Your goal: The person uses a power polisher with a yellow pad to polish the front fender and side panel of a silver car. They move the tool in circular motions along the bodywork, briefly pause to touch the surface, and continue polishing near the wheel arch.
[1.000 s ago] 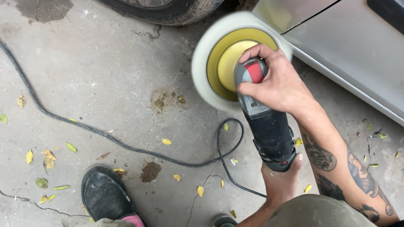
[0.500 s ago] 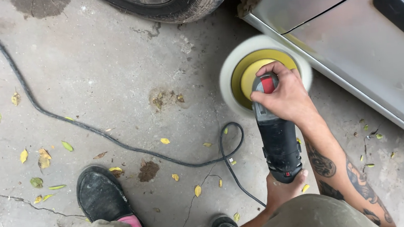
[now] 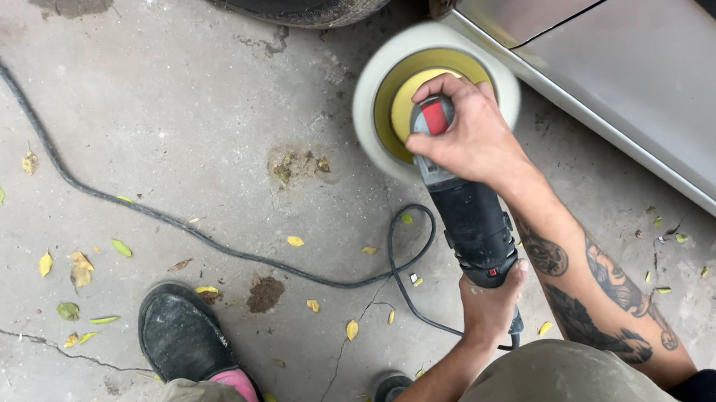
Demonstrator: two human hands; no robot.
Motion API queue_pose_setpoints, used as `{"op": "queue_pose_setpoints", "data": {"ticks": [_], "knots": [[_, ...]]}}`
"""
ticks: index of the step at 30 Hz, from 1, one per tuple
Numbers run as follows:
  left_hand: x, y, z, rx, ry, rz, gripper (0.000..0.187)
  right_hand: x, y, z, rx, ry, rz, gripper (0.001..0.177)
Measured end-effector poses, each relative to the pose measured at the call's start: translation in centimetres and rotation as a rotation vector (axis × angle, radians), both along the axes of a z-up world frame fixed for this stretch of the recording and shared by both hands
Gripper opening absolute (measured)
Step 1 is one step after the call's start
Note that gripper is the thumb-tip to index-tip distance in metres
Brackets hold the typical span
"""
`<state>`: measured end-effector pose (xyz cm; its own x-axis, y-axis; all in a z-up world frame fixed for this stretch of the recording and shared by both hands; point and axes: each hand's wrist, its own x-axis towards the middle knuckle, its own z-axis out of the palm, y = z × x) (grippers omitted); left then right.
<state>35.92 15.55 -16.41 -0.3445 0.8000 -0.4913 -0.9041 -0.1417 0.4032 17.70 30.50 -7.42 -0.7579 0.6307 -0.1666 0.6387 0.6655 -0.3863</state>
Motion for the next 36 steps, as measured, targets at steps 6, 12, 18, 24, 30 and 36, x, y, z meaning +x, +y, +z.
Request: {"op": "queue_pose_setpoints", "data": {"ticks": [6,12,18,24,30,36], "knots": [[0.8,-0.3,0.5,0.039,0.050,0.061,0.025,0.2,-3.2,3.7,0.066,0.000,0.059,0.050],[-0.8,-0.4,1.7,0.094,0.108,0.102,0.033,2.2,-4.9,8.6,0.111,0.133,0.103,0.051],[-3.4,-1.0,1.0,-0.021,0.425,0.138,0.041,3.7,-4.4,9.7,0.005,0.342,0.095,0.055],[-1.5,-2.8,1.4,-0.114,0.264,0.006,0.035,3.7,-2.5,5.7,-0.029,0.236,-0.138,0.045],[0.5,-2.4,-2.0,-0.022,0.223,0.001,0.028,1.4,-4.4,6.7,0.068,0.178,0.043,0.049],[-3.7,-0.6,2.9,0.229,0.272,0.068,0.062,-2.0,-6.4,13.2,0.204,0.196,0.171,0.050]]}}
